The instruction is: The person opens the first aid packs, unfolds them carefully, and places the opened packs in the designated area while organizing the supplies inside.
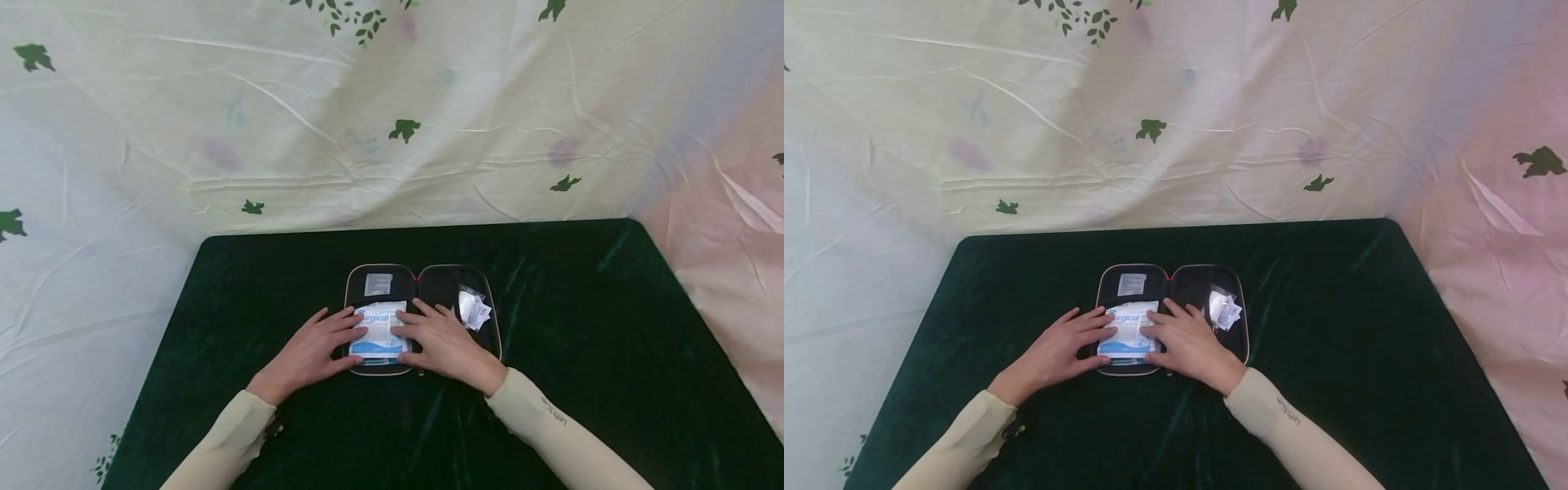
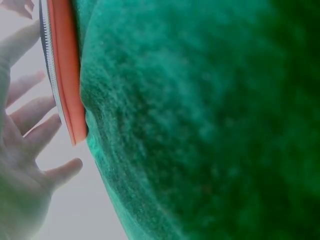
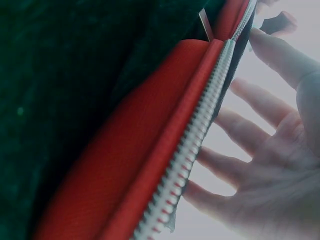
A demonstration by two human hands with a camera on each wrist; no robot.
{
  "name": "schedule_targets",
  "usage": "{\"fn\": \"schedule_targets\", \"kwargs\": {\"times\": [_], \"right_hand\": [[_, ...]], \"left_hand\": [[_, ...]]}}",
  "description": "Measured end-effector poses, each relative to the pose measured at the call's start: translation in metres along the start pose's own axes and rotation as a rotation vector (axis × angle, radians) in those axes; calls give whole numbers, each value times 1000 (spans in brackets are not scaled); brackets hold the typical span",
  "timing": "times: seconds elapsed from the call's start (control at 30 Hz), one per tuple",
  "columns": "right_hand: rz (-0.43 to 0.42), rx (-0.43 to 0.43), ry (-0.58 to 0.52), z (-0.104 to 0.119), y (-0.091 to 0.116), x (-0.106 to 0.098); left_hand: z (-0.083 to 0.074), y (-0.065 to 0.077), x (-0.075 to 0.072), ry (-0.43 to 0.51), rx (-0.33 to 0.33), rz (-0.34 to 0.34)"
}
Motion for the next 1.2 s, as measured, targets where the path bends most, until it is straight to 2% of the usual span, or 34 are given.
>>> {"fn": "schedule_targets", "kwargs": {"times": [0.43, 0.73, 1.0, 1.2], "right_hand": [[-29, 27, 31, -2, -9, -6], [-12, 54, 26, -3, -14, -9], [-10, 79, 16, -4, -15, -11], [-42, 86, 39, -5, -22, -14]], "left_hand": [[7, -11, -7, -3, -12, -24], [12, -14, -9, 19, 2, 14], [14, -18, -12, -5, -3, 31], [16, -21, -15, -23, -31, -7]]}}
Point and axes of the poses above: each hand's wrist, its own y-axis away from the middle knuckle, its own x-axis out of the palm, z = x × y, the point moved 6 cm from there along -y, towards the middle knuckle, and after that the axes turned 11 degrees about z, right-handed, at the moved point
